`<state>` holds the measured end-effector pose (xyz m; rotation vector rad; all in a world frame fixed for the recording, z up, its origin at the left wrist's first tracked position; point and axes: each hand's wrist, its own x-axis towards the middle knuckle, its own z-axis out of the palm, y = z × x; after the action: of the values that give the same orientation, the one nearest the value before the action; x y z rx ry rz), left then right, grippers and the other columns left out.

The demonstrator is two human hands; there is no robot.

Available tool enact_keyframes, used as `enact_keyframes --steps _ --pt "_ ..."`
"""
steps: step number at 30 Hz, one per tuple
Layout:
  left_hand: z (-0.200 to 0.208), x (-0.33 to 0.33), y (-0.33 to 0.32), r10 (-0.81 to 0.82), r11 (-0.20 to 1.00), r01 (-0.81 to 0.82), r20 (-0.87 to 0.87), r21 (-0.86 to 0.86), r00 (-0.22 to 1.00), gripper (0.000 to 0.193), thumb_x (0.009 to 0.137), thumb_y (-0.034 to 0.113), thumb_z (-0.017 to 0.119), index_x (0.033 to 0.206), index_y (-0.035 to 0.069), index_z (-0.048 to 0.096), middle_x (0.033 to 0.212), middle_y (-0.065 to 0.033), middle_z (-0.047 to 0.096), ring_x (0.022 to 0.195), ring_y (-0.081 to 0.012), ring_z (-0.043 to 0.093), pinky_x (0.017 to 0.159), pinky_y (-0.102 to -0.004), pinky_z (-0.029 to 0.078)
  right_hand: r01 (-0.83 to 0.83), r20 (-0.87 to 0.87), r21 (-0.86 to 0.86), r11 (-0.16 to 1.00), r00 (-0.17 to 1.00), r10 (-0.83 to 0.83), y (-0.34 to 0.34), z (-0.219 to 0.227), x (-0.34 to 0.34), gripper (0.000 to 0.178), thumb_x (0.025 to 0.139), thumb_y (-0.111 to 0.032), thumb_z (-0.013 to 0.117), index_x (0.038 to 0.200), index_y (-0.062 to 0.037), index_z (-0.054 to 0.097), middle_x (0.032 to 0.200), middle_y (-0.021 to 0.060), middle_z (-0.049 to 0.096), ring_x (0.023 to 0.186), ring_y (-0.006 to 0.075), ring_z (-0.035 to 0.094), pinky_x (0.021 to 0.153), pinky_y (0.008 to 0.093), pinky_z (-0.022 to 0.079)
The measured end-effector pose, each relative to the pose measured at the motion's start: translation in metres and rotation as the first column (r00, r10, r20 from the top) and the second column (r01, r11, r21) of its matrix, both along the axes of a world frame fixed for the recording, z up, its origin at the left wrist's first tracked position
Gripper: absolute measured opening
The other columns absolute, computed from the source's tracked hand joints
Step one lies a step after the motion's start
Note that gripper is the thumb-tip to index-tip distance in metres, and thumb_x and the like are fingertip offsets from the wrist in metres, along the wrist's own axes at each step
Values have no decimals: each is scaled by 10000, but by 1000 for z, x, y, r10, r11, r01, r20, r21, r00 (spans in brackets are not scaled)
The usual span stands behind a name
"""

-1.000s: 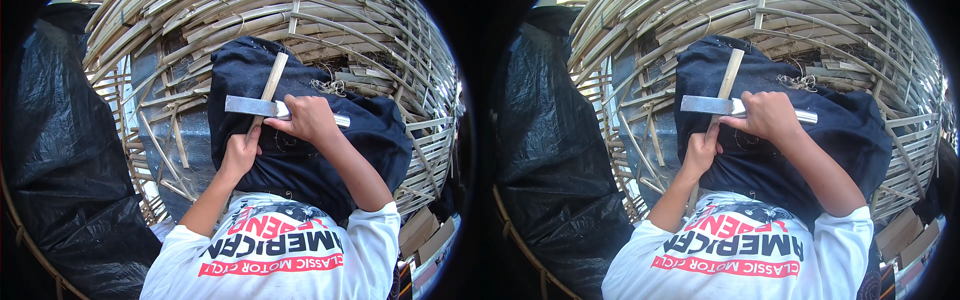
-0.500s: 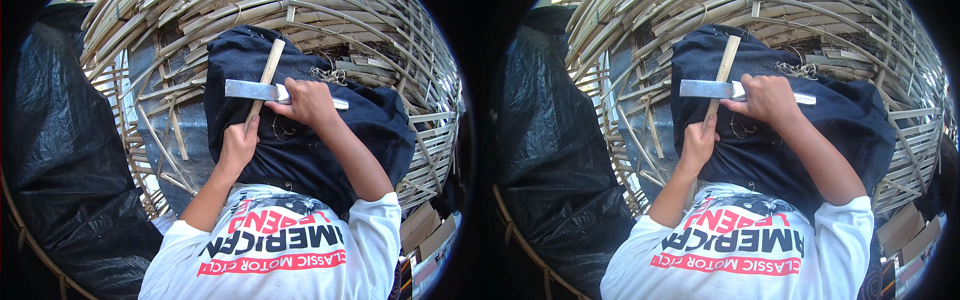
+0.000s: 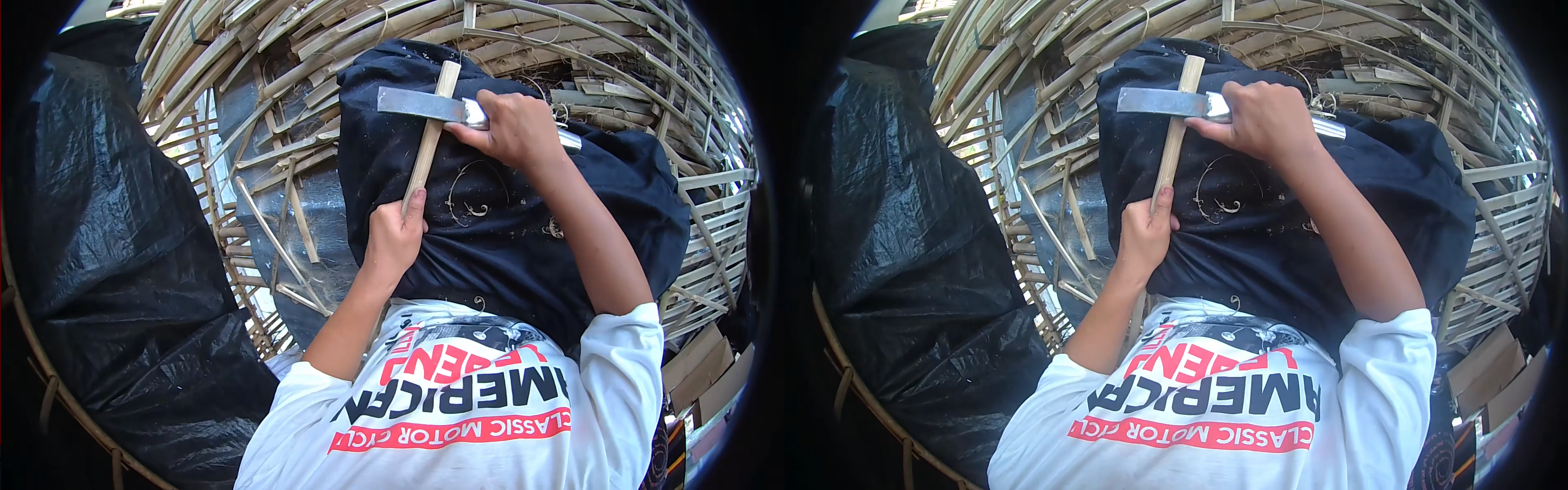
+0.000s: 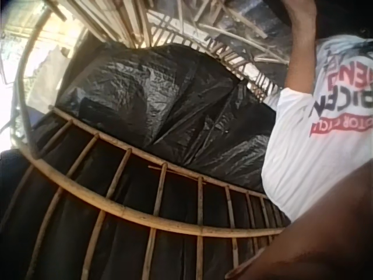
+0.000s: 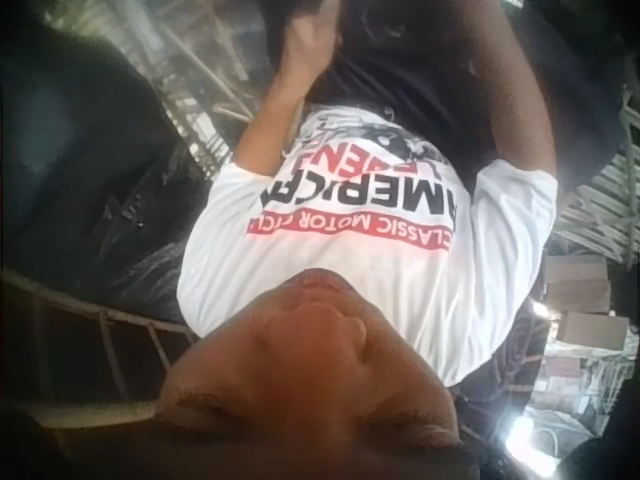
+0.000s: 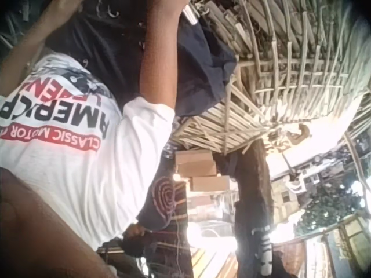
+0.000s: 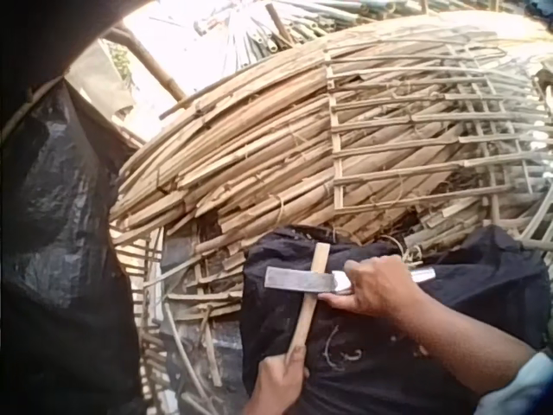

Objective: The person shaves a strip of bamboo using a cleaver, removing thin shavings to smooth the surface and edges.

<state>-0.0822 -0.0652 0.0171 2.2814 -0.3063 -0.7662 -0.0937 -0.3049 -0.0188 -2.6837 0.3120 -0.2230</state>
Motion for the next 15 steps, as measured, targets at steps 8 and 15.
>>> enact_keyframes --steps 8,15 --pt "-1 0 1 10 1000 -9 26 -15 1000 686 1006 503 464 613 -36 625 502 -90 557 503 -152 561 510 -318 418 -90 -46 21 996 995 91 4 5 1 720 790 -748 555 710 -39 651 606 163 644 587 341 674 538 421 539" --pt "-8 -3 4 -9 1000 9 63 -7 998 682 1000 498 474 625 -50 632 495 -136 567 494 -223 617 513 -347 456 -184 6 -29 983 983 184 11 11 -8 668 795 -714 592 712 -53 629 599 142 649 580 322 678 532 416 537"
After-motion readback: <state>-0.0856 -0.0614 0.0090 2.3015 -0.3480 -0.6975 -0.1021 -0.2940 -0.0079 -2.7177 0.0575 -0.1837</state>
